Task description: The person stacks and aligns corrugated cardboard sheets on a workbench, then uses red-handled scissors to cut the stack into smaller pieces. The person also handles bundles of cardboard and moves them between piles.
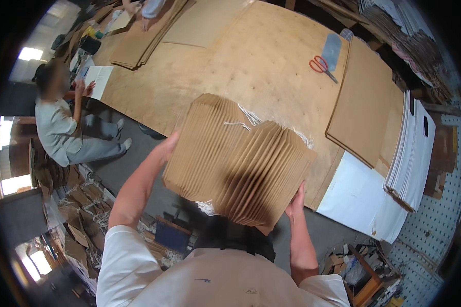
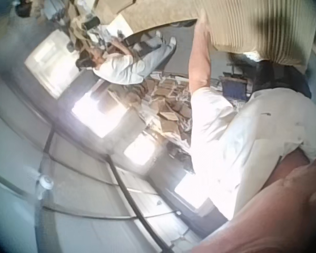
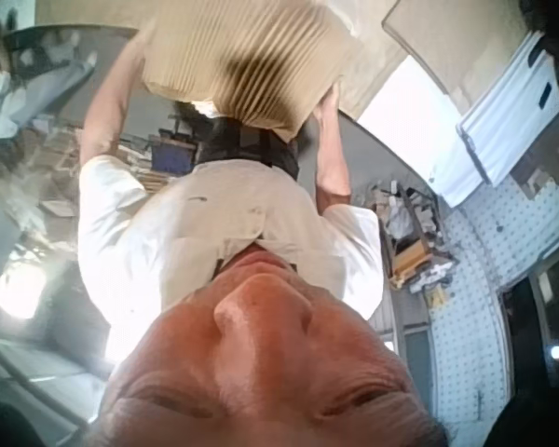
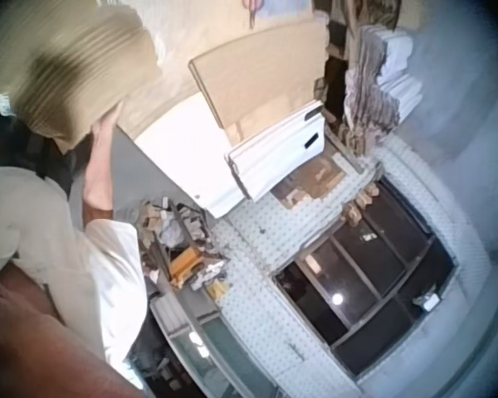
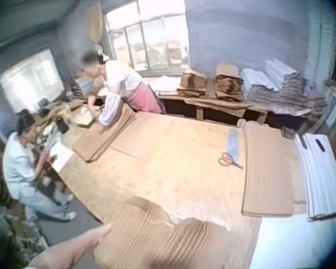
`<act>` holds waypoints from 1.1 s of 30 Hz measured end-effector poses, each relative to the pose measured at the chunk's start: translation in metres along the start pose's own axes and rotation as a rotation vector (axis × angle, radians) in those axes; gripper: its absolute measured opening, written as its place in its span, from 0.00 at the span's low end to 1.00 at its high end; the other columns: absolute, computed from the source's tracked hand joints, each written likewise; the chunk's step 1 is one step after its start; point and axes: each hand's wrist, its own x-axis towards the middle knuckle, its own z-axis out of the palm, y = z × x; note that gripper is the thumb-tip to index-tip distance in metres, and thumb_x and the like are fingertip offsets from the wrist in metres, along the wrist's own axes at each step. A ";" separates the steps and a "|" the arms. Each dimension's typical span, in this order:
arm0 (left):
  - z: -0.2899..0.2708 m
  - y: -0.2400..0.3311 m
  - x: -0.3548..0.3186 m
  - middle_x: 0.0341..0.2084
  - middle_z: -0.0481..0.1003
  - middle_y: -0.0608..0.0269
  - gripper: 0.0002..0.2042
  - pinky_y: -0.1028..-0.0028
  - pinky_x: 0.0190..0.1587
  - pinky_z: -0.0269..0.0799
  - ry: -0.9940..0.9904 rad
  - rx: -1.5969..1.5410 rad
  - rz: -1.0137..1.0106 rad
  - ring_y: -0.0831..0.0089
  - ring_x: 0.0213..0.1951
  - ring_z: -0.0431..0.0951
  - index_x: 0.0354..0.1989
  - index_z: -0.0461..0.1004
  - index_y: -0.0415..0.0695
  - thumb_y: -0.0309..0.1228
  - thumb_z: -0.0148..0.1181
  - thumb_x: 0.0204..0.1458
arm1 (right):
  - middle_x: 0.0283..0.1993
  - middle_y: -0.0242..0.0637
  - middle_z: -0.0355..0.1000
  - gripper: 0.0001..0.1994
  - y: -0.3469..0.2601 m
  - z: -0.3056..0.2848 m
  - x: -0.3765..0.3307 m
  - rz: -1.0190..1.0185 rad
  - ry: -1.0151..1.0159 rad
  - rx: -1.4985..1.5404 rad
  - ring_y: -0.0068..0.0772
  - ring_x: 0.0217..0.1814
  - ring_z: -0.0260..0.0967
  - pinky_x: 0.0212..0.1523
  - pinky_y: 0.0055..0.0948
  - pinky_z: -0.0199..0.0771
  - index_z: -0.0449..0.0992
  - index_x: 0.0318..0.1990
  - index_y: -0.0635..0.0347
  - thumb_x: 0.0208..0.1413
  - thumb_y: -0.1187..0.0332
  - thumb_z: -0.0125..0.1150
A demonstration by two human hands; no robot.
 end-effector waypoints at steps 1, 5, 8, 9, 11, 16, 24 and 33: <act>0.006 -0.004 0.001 0.51 0.80 0.53 0.30 0.60 0.53 0.79 -0.031 -0.025 0.006 0.64 0.48 0.82 0.60 0.73 0.37 0.54 0.47 0.66 | 0.73 0.45 0.60 0.42 -0.006 0.009 0.000 -0.015 0.009 -0.056 0.48 0.74 0.58 0.69 0.49 0.66 0.55 0.75 0.57 0.66 0.31 0.39; 0.021 -0.035 -0.008 0.55 0.78 0.56 0.31 0.61 0.56 0.77 -0.119 -0.123 0.088 0.64 0.52 0.79 0.63 0.72 0.41 0.56 0.46 0.66 | 0.74 0.44 0.59 0.42 -0.018 0.034 -0.020 -0.020 -0.050 -0.166 0.47 0.74 0.58 0.69 0.48 0.65 0.54 0.75 0.56 0.66 0.33 0.42; 0.041 -0.062 -0.041 0.57 0.76 0.55 0.32 0.60 0.58 0.76 -0.098 -0.196 0.221 0.64 0.54 0.78 0.64 0.70 0.42 0.57 0.45 0.66 | 0.75 0.43 0.58 0.43 -0.023 0.066 -0.040 -0.037 -0.078 -0.284 0.47 0.75 0.56 0.71 0.48 0.61 0.54 0.75 0.56 0.65 0.31 0.43; 0.047 -0.071 -0.048 0.58 0.76 0.55 0.32 0.60 0.58 0.75 -0.092 -0.230 0.258 0.64 0.55 0.78 0.65 0.70 0.43 0.58 0.45 0.66 | 0.76 0.43 0.57 0.44 -0.025 0.067 -0.042 -0.041 -0.079 -0.345 0.47 0.76 0.55 0.72 0.47 0.59 0.53 0.76 0.55 0.65 0.31 0.42; 0.060 -0.087 -0.058 0.59 0.74 0.55 0.33 0.59 0.59 0.74 -0.081 -0.301 0.335 0.63 0.56 0.77 0.66 0.69 0.44 0.59 0.44 0.66 | 0.76 0.43 0.57 0.43 -0.031 0.103 -0.064 -0.053 -0.156 -0.423 0.47 0.76 0.55 0.72 0.47 0.60 0.53 0.76 0.56 0.65 0.31 0.42; 0.076 -0.120 -0.106 0.63 0.72 0.55 0.35 0.58 0.61 0.73 -0.042 -0.493 0.528 0.63 0.60 0.74 0.69 0.66 0.46 0.62 0.43 0.65 | 0.75 0.44 0.58 0.43 -0.035 0.142 -0.069 -0.093 -0.219 -0.654 0.48 0.75 0.56 0.72 0.47 0.59 0.55 0.75 0.57 0.65 0.31 0.42; 0.004 -0.189 -0.167 0.64 0.70 0.61 0.37 0.59 0.61 0.71 -0.048 -0.809 0.589 0.63 0.61 0.72 0.71 0.64 0.52 0.66 0.38 0.64 | 0.72 0.44 0.61 0.43 0.030 0.278 -0.138 -0.113 -0.341 -1.029 0.46 0.71 0.63 0.70 0.45 0.65 0.56 0.74 0.60 0.66 0.32 0.41; -0.157 -0.232 -0.319 0.51 0.76 0.65 0.29 0.64 0.51 0.75 0.086 -1.142 0.863 0.68 0.49 0.76 0.60 0.71 0.49 0.60 0.39 0.66 | 0.75 0.46 0.58 0.45 0.221 0.461 -0.166 -0.039 -0.711 -1.324 0.43 0.75 0.58 0.74 0.41 0.58 0.52 0.75 0.67 0.66 0.33 0.44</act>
